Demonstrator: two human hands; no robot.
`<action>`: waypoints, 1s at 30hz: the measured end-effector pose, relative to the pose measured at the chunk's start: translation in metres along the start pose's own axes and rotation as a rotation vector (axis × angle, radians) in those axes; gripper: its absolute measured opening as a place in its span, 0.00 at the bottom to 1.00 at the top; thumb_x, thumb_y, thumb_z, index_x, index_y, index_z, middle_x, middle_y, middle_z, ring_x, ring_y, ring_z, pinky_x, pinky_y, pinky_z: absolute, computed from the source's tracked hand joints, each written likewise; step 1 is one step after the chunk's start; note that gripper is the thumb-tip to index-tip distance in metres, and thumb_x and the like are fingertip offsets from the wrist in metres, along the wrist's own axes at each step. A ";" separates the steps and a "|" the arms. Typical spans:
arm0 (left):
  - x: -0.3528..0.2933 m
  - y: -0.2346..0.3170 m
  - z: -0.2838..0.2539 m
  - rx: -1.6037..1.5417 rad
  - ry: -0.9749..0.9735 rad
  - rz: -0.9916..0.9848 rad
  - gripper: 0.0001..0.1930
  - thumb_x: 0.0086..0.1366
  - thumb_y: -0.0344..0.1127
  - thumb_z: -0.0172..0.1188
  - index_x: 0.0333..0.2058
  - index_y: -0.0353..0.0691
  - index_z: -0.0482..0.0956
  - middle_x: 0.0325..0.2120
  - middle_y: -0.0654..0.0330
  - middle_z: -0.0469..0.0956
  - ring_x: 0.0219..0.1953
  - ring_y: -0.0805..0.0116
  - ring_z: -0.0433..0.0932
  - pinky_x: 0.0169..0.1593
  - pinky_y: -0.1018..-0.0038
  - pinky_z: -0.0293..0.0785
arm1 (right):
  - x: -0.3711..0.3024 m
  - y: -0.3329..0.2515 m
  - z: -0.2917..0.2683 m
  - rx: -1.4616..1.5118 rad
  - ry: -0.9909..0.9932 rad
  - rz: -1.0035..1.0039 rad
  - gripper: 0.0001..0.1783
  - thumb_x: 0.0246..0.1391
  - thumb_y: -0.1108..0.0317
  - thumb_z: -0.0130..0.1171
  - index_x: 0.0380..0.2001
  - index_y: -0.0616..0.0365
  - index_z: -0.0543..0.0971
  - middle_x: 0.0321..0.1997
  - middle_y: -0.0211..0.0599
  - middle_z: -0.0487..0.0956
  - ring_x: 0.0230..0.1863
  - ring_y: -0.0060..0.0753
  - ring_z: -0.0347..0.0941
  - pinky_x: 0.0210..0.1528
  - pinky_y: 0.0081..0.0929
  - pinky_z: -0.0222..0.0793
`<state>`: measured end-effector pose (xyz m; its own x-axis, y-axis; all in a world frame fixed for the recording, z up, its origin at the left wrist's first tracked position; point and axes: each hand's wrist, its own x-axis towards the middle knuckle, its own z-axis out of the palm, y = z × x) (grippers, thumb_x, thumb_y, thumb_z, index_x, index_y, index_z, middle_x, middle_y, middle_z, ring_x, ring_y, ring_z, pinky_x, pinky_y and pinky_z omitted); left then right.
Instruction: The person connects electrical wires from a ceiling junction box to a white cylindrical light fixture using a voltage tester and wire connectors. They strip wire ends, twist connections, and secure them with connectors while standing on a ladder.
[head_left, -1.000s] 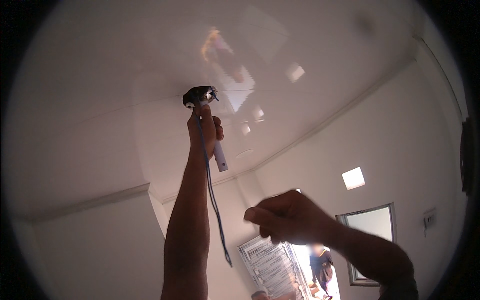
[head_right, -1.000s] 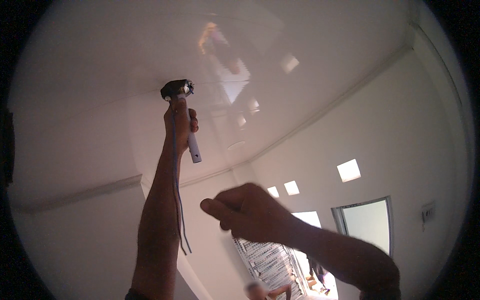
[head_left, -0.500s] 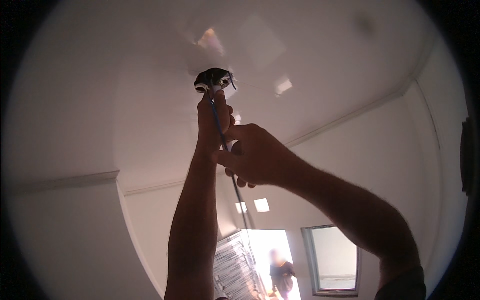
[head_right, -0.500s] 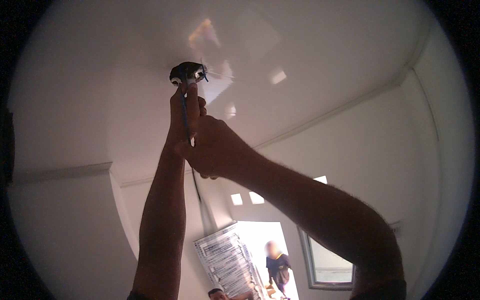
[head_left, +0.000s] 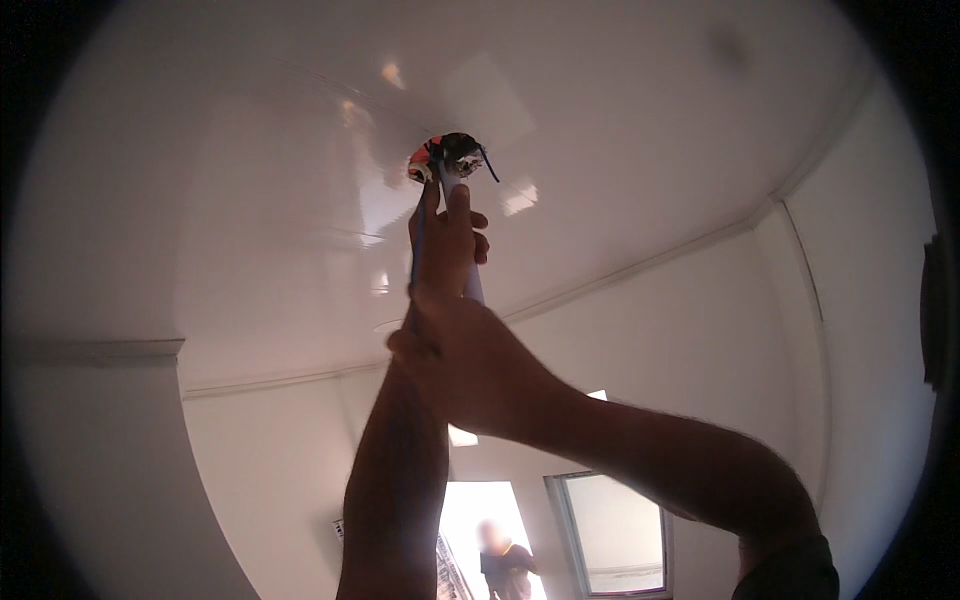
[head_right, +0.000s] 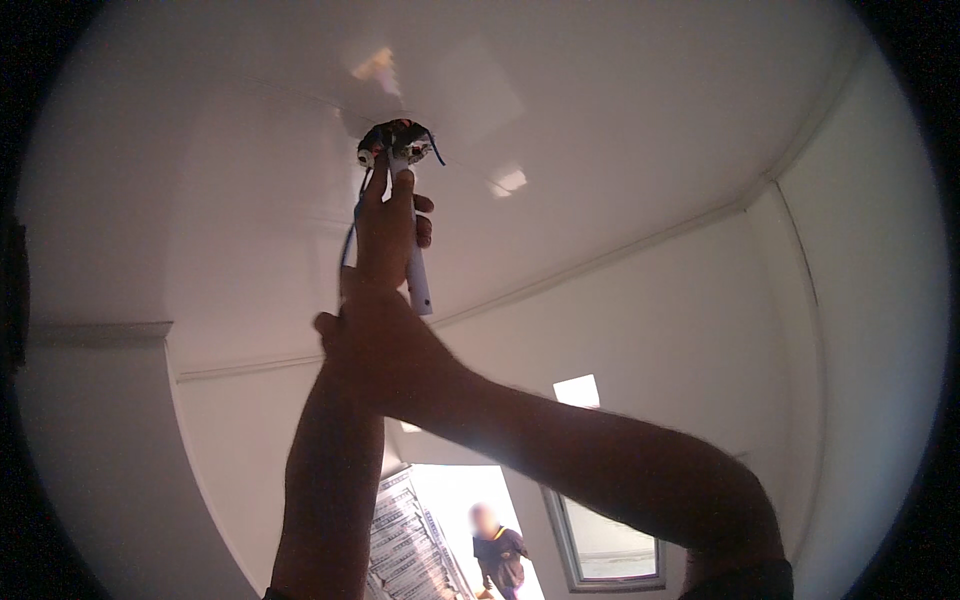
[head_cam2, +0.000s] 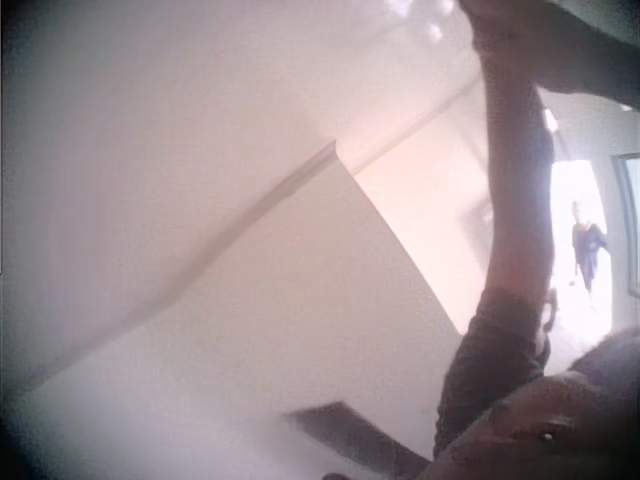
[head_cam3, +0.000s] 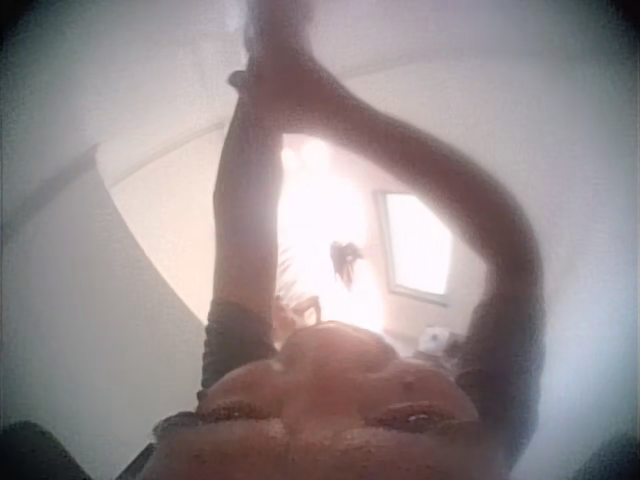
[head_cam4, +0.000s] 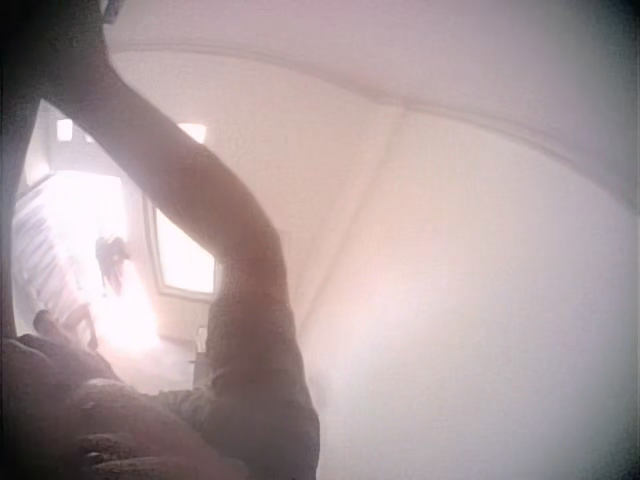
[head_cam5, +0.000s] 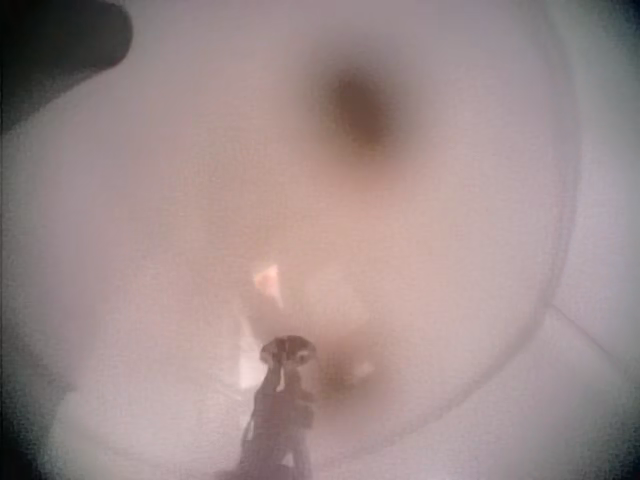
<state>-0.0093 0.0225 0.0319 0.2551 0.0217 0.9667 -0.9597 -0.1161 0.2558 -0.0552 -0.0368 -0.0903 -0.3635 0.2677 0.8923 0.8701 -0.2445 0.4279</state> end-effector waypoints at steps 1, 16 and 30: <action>-0.005 -0.006 0.002 0.003 0.012 0.013 0.23 0.74 0.40 0.51 0.65 0.49 0.63 0.23 0.58 0.74 0.12 0.75 0.67 0.15 0.75 0.64 | -0.005 0.003 -0.008 0.049 -0.052 0.098 0.14 0.64 0.65 0.54 0.38 0.70 0.70 0.24 0.47 0.78 0.26 0.40 0.78 0.29 0.37 0.72; -0.005 -0.058 -0.010 -0.030 0.088 0.266 0.15 0.72 0.37 0.53 0.48 0.31 0.72 0.26 0.57 0.78 0.21 0.73 0.78 0.23 0.73 0.73 | -0.012 -0.023 -0.095 -0.199 -0.520 0.700 0.11 0.63 0.69 0.57 0.39 0.69 0.79 0.34 0.50 0.84 0.31 0.39 0.84 0.35 0.35 0.82; 0.013 -0.066 -0.007 -0.334 -0.083 0.170 0.19 0.71 0.34 0.52 0.57 0.33 0.68 0.29 0.57 0.78 0.24 0.73 0.77 0.29 0.74 0.76 | 0.041 0.069 -0.167 -0.798 0.002 0.173 0.08 0.61 0.69 0.59 0.42 0.59 0.80 0.27 0.48 0.82 0.26 0.41 0.80 0.31 0.35 0.76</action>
<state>0.0561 0.0376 0.0277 0.0844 -0.0516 0.9951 -0.9713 0.2187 0.0937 -0.0652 -0.1987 -0.0003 -0.2468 0.1638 0.9551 0.4154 -0.8726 0.2570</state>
